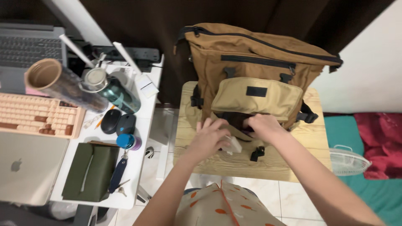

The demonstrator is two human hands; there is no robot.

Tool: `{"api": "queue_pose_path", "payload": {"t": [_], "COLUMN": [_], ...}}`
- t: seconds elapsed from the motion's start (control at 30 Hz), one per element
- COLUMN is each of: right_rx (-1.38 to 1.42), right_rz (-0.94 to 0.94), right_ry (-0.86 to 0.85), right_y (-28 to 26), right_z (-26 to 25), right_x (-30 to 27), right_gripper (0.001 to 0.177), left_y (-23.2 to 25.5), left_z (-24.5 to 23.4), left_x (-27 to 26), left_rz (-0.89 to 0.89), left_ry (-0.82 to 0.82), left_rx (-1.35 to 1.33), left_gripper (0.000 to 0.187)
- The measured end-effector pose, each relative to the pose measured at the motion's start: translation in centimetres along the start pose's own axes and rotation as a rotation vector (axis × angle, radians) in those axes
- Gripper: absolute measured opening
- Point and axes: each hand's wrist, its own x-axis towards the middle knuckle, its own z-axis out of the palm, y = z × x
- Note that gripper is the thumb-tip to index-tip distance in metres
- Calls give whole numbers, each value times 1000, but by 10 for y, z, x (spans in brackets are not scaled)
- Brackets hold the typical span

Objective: The person unpacks a brown backpack placed on a wooden stool. They remove a green water bottle, a silver laptop, a green wallet, a small blue bottle, a dark pouch, and a pink case, placing each item on the nearby white desk. The person then closes the backpack's compartments.

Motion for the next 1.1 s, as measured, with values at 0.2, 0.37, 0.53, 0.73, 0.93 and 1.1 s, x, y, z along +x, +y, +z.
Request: {"api": "queue_pose_path", "payload": {"t": [0.2, 0.37, 0.53, 0.73, 0.93, 1.1], "right_rx": [189, 91, -90, -147, -193, -241], "right_rz": [-8, -56, 57, 5, -47, -40], "right_ry": [268, 220, -28, -76, -119, -165], "right_y": [2, 5, -6, -10, -1, 3], "right_z": [22, 31, 26, 37, 63, 83], "right_x": [-10, -6, 7, 24, 47, 63], "right_gripper": [56, 67, 50, 25, 20, 16], "left_y": [-27, -125, -186, -170, -107, -32], "left_z": [10, 34, 93, 119, 88, 70], "left_x": [-19, -82, -122, -103, -77, -35], "left_rz": [-242, -545, -1046, -1211, -728, -89], "left_ry": [-179, -29, 23, -131, 312, 335], "left_rx": [-1, -218, -390, -97, 242, 236], "left_gripper": [31, 34, 46, 42, 45, 44]}}
